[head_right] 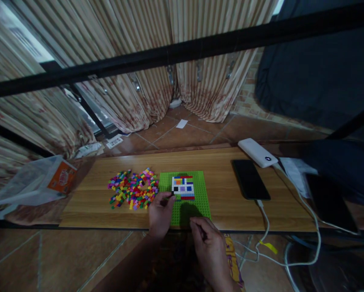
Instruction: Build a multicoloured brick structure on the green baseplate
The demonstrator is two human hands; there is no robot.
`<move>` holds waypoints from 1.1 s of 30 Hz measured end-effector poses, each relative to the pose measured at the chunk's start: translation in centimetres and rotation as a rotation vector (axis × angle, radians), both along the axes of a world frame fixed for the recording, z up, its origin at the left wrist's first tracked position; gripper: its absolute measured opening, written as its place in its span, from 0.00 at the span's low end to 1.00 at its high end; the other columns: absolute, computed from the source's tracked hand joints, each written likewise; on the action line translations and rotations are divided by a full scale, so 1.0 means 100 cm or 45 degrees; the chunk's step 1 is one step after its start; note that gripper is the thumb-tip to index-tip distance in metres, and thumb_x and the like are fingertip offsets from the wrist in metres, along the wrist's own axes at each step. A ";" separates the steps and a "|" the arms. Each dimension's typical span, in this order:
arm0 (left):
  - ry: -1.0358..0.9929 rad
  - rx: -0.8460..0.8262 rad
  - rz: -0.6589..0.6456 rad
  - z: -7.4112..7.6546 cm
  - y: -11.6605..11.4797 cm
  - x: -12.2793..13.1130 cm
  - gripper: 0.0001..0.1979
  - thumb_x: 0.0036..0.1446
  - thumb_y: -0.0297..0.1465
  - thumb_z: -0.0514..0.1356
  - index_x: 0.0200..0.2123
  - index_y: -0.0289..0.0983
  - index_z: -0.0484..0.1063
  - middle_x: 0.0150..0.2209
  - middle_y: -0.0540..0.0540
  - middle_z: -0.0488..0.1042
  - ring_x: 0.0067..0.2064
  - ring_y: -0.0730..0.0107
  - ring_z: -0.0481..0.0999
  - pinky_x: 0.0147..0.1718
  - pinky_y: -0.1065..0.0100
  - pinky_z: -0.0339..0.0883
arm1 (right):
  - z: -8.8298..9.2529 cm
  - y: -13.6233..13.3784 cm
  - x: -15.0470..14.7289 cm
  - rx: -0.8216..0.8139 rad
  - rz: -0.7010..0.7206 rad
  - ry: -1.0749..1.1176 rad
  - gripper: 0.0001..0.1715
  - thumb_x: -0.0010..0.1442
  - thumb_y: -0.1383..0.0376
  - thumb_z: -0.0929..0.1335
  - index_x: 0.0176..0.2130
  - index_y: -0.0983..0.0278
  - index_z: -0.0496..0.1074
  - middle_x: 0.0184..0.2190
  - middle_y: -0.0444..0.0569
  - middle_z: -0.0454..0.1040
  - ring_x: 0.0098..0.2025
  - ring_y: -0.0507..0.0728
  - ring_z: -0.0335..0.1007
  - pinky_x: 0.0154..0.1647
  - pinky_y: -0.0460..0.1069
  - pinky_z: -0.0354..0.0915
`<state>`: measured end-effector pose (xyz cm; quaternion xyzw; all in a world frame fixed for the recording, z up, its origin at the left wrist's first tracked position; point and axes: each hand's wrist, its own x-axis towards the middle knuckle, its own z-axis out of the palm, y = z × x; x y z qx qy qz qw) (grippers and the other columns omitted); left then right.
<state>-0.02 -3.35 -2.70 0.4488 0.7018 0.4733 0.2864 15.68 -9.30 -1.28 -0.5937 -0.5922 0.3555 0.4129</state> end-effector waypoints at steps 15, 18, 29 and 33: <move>0.092 -0.097 -0.242 0.021 0.004 -0.014 0.15 0.61 0.38 0.52 0.31 0.38 0.75 0.24 0.50 0.72 0.28 0.71 0.71 0.28 0.71 0.62 | 0.012 0.056 0.017 -0.007 -0.096 0.023 0.21 0.60 0.50 0.65 0.39 0.63 0.77 0.37 0.52 0.79 0.37 0.59 0.75 0.39 0.51 0.69; 0.144 -0.123 -0.186 0.022 0.005 -0.012 0.18 0.62 0.39 0.51 0.24 0.39 0.70 0.21 0.51 0.68 0.25 0.72 0.67 0.25 0.72 0.57 | 0.003 0.067 0.012 -0.025 -0.171 0.070 0.22 0.58 0.49 0.66 0.39 0.64 0.77 0.38 0.53 0.79 0.39 0.60 0.76 0.42 0.53 0.70; 0.162 -0.200 -0.157 0.032 0.005 -0.004 0.12 0.56 0.40 0.58 0.34 0.39 0.77 0.30 0.49 0.78 0.28 0.72 0.72 0.29 0.71 0.64 | -0.007 0.075 0.006 -0.012 -0.093 0.102 0.22 0.59 0.51 0.66 0.42 0.64 0.76 0.39 0.55 0.79 0.40 0.60 0.75 0.43 0.55 0.70; 0.315 -0.155 -0.109 0.028 0.002 -0.002 0.10 0.57 0.36 0.58 0.36 0.38 0.77 0.33 0.47 0.79 0.31 0.71 0.75 0.32 0.70 0.66 | -0.013 0.070 0.009 -0.067 -0.137 0.128 0.21 0.58 0.51 0.67 0.41 0.64 0.76 0.40 0.54 0.79 0.41 0.60 0.75 0.45 0.55 0.69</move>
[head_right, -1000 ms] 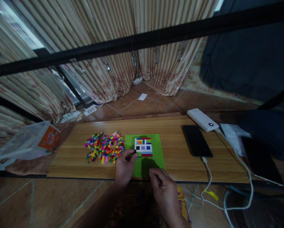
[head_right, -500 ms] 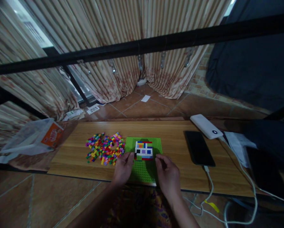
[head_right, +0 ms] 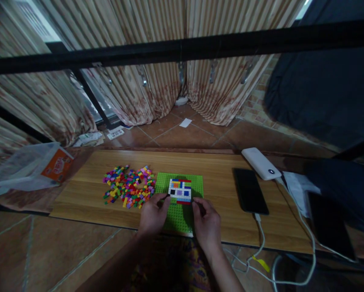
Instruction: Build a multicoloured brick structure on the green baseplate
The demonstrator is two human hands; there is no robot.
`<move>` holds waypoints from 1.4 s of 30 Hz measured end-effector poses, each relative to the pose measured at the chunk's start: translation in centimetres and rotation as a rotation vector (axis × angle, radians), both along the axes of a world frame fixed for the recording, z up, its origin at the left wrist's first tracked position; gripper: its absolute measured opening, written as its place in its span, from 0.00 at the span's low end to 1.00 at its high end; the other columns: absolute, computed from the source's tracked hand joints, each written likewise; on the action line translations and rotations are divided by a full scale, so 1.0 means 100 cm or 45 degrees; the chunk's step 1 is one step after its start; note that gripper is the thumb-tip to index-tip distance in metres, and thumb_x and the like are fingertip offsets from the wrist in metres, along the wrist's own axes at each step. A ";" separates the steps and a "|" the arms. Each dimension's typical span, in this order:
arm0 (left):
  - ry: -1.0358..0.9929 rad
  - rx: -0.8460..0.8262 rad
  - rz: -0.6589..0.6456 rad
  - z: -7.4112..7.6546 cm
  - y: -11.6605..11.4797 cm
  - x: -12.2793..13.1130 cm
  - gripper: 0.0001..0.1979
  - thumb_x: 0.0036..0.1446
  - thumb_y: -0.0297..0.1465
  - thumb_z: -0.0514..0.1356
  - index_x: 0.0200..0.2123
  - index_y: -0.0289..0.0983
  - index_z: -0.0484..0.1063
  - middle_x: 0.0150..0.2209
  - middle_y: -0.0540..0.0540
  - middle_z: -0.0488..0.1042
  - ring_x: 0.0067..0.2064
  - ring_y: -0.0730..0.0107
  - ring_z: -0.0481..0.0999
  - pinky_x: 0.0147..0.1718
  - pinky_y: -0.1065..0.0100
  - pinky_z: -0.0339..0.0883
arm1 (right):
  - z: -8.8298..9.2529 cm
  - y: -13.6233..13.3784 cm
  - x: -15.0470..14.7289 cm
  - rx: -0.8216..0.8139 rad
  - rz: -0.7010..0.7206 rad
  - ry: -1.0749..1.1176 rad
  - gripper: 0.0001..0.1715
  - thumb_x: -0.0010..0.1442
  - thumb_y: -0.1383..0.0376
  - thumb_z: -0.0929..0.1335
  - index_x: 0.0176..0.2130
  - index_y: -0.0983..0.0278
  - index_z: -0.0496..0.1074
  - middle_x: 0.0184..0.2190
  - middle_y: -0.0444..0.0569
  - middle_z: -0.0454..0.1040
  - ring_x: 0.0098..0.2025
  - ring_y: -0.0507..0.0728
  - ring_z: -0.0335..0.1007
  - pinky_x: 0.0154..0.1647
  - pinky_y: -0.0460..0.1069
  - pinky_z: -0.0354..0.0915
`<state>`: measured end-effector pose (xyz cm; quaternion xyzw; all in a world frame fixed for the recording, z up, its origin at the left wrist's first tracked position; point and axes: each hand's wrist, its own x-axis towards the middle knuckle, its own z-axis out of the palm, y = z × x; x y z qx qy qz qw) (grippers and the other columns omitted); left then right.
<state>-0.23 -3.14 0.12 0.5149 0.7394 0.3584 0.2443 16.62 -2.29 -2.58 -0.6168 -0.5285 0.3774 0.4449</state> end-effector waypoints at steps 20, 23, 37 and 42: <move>0.404 0.156 -0.709 0.022 0.015 0.010 0.03 0.57 0.30 0.61 0.34 0.41 0.76 0.37 0.49 0.74 0.42 0.68 0.72 0.43 0.67 0.66 | 0.005 -0.009 0.007 -0.055 -0.068 0.096 0.18 0.57 0.53 0.68 0.39 0.63 0.76 0.39 0.52 0.79 0.42 0.60 0.74 0.47 0.54 0.67; 0.409 0.154 -0.686 0.020 0.010 0.003 0.03 0.57 0.28 0.61 0.34 0.41 0.76 0.36 0.49 0.74 0.42 0.68 0.72 0.43 0.67 0.66 | 0.002 -0.012 0.006 -0.065 -0.068 0.096 0.18 0.58 0.53 0.67 0.40 0.63 0.76 0.40 0.52 0.79 0.43 0.60 0.74 0.47 0.54 0.66; 0.486 0.236 -0.606 0.013 0.015 -0.002 0.05 0.60 0.30 0.59 0.36 0.42 0.76 0.36 0.49 0.75 0.40 0.68 0.72 0.43 0.64 0.65 | 0.002 -0.013 0.003 -0.074 -0.031 0.018 0.17 0.59 0.54 0.66 0.40 0.63 0.76 0.41 0.51 0.78 0.43 0.60 0.73 0.48 0.54 0.65; 0.475 0.235 -0.591 0.015 0.017 0.000 0.04 0.58 0.30 0.61 0.32 0.41 0.76 0.35 0.49 0.75 0.40 0.68 0.72 0.43 0.64 0.64 | 0.004 -0.010 0.001 -0.045 -0.014 0.002 0.18 0.59 0.53 0.65 0.41 0.63 0.76 0.41 0.52 0.78 0.43 0.60 0.73 0.47 0.54 0.65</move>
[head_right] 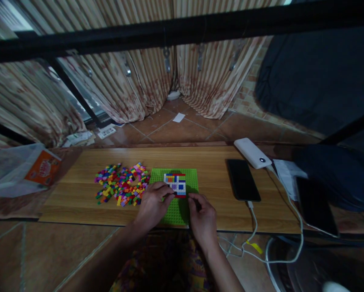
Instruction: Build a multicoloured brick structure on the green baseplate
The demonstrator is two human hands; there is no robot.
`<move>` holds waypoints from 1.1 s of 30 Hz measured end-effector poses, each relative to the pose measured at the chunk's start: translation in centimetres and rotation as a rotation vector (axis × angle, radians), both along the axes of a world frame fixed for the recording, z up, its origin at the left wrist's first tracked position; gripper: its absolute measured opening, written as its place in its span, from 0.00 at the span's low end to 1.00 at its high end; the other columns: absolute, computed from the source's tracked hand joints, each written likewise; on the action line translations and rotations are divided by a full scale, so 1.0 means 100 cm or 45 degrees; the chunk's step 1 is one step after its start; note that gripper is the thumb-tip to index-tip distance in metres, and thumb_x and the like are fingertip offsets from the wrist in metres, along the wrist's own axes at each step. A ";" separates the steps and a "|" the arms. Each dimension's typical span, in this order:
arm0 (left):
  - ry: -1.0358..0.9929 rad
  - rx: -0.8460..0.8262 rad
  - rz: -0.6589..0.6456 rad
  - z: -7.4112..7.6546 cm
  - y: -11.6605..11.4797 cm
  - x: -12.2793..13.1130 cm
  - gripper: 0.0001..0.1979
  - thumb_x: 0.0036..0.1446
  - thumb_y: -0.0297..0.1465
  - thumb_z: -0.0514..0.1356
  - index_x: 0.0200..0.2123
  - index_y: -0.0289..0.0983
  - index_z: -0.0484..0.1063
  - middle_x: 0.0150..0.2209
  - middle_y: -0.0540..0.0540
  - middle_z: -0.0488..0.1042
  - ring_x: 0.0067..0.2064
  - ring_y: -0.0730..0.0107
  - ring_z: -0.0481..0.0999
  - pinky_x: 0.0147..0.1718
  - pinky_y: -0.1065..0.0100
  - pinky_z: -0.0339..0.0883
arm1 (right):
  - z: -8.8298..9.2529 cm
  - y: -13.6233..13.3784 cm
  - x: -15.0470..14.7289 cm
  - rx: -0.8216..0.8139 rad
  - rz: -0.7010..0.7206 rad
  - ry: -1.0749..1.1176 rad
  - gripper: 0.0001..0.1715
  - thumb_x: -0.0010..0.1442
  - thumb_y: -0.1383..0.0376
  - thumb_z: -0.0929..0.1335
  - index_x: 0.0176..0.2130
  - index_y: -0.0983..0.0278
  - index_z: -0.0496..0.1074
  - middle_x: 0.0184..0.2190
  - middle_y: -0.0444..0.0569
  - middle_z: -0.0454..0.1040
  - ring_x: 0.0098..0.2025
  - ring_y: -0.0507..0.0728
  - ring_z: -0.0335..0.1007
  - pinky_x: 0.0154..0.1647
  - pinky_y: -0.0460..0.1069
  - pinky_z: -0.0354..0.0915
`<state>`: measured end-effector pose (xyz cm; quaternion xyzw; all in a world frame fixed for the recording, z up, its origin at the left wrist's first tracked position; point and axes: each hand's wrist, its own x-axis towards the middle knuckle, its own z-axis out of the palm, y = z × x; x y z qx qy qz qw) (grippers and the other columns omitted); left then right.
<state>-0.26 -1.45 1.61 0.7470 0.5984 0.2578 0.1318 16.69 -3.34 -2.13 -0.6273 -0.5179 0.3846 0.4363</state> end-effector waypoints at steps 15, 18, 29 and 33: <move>-0.034 0.101 0.085 -0.010 -0.001 0.001 0.01 0.55 0.29 0.63 0.31 0.40 0.74 0.35 0.49 0.74 0.40 0.68 0.72 0.42 0.63 0.62 | 0.017 0.024 -0.027 -0.062 -0.027 -0.261 0.27 0.55 0.46 0.67 0.43 0.64 0.71 0.37 0.54 0.78 0.36 0.61 0.73 0.38 0.53 0.64; -0.044 0.151 0.098 -0.018 -0.002 0.002 0.04 0.57 0.30 0.61 0.30 0.40 0.74 0.34 0.49 0.74 0.40 0.68 0.71 0.42 0.63 0.62 | 0.017 0.026 -0.028 -0.086 -0.016 -0.312 0.29 0.54 0.45 0.67 0.44 0.65 0.70 0.39 0.55 0.78 0.38 0.61 0.73 0.39 0.53 0.63; -0.095 0.203 0.119 -0.024 -0.004 0.008 0.10 0.59 0.30 0.58 0.26 0.40 0.74 0.30 0.48 0.73 0.37 0.69 0.70 0.42 0.64 0.61 | 0.004 0.027 -0.031 0.043 -0.028 -0.350 0.32 0.55 0.44 0.65 0.46 0.66 0.71 0.41 0.58 0.77 0.42 0.62 0.73 0.43 0.55 0.65; -0.091 0.135 0.131 -0.021 -0.007 0.007 0.11 0.61 0.31 0.57 0.26 0.40 0.75 0.30 0.49 0.73 0.37 0.69 0.70 0.42 0.64 0.61 | 0.003 0.029 -0.029 0.013 -0.005 -0.398 0.35 0.55 0.43 0.65 0.47 0.68 0.71 0.42 0.60 0.77 0.43 0.63 0.73 0.43 0.55 0.65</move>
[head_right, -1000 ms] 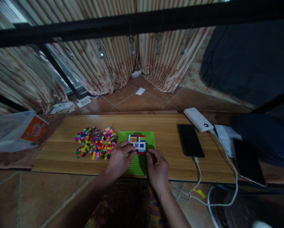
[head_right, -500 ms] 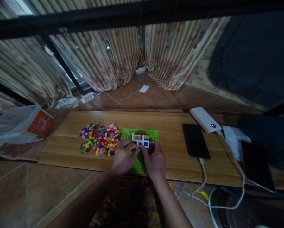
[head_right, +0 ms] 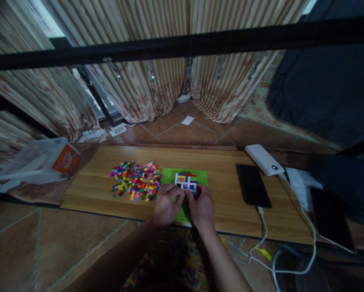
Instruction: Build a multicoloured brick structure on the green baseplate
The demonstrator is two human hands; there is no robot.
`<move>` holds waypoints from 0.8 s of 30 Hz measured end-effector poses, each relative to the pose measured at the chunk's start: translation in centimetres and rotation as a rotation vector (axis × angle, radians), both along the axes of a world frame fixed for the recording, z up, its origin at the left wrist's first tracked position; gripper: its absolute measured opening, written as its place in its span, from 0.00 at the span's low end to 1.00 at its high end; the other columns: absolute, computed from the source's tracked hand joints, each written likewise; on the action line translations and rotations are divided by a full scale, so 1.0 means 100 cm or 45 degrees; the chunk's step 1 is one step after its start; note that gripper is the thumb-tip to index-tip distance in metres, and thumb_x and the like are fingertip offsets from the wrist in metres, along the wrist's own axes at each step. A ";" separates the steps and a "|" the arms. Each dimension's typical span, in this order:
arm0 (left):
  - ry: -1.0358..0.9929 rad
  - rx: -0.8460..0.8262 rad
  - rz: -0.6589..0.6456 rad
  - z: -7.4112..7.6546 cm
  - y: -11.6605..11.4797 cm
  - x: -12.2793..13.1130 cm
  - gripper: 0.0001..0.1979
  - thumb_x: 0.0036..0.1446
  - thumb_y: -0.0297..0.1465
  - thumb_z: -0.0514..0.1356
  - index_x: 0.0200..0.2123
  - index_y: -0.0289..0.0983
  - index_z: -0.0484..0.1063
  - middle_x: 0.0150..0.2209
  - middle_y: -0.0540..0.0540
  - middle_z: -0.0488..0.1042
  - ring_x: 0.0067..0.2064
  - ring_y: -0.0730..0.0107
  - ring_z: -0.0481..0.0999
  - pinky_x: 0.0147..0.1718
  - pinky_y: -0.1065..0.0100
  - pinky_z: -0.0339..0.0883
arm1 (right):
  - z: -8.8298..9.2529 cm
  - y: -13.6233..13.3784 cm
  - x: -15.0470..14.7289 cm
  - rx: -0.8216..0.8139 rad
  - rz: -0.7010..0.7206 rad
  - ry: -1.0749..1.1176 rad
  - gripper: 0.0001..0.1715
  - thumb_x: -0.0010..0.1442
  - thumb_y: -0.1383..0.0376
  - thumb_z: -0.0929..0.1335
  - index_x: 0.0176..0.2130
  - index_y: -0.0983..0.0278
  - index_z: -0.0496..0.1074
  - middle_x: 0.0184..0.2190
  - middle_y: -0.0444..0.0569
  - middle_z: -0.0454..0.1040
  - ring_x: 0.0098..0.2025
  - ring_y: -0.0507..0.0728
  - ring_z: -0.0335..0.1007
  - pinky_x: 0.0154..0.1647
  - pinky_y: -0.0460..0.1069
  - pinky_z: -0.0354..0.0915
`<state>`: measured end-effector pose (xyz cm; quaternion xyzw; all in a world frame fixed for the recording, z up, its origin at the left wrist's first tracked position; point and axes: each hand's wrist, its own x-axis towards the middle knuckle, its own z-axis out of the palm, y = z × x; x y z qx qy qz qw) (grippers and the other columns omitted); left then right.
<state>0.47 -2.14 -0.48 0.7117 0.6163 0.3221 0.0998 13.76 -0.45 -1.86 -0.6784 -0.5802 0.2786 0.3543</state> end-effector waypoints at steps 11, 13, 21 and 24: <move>-0.260 -0.067 0.122 -0.005 -0.029 -0.039 0.08 0.58 0.25 0.57 0.34 0.39 0.76 0.35 0.47 0.74 0.42 0.69 0.72 0.45 0.65 0.67 | 0.003 0.003 0.008 -0.070 0.038 0.120 0.36 0.55 0.41 0.63 0.46 0.66 0.75 0.41 0.57 0.79 0.42 0.63 0.74 0.43 0.55 0.66; -0.283 -0.067 0.118 -0.006 -0.031 -0.042 0.08 0.58 0.25 0.56 0.34 0.39 0.76 0.34 0.47 0.74 0.41 0.69 0.73 0.44 0.65 0.67 | 0.003 0.002 0.005 -0.065 0.010 0.040 0.38 0.54 0.40 0.64 0.47 0.67 0.74 0.41 0.58 0.78 0.42 0.63 0.74 0.42 0.55 0.66; -0.356 -0.072 0.101 -0.003 -0.028 -0.044 0.08 0.59 0.26 0.56 0.33 0.39 0.75 0.34 0.47 0.75 0.40 0.70 0.73 0.43 0.67 0.67 | 0.003 0.001 -0.005 -0.047 -0.054 -0.112 0.41 0.52 0.38 0.65 0.47 0.68 0.73 0.41 0.60 0.77 0.39 0.63 0.74 0.40 0.55 0.66; -0.381 -0.095 0.115 0.000 -0.027 -0.046 0.07 0.59 0.27 0.56 0.32 0.40 0.75 0.33 0.48 0.75 0.40 0.70 0.73 0.43 0.67 0.67 | -0.004 -0.002 -0.007 0.037 -0.049 -0.131 0.41 0.52 0.38 0.65 0.48 0.68 0.72 0.41 0.60 0.76 0.40 0.64 0.73 0.41 0.55 0.66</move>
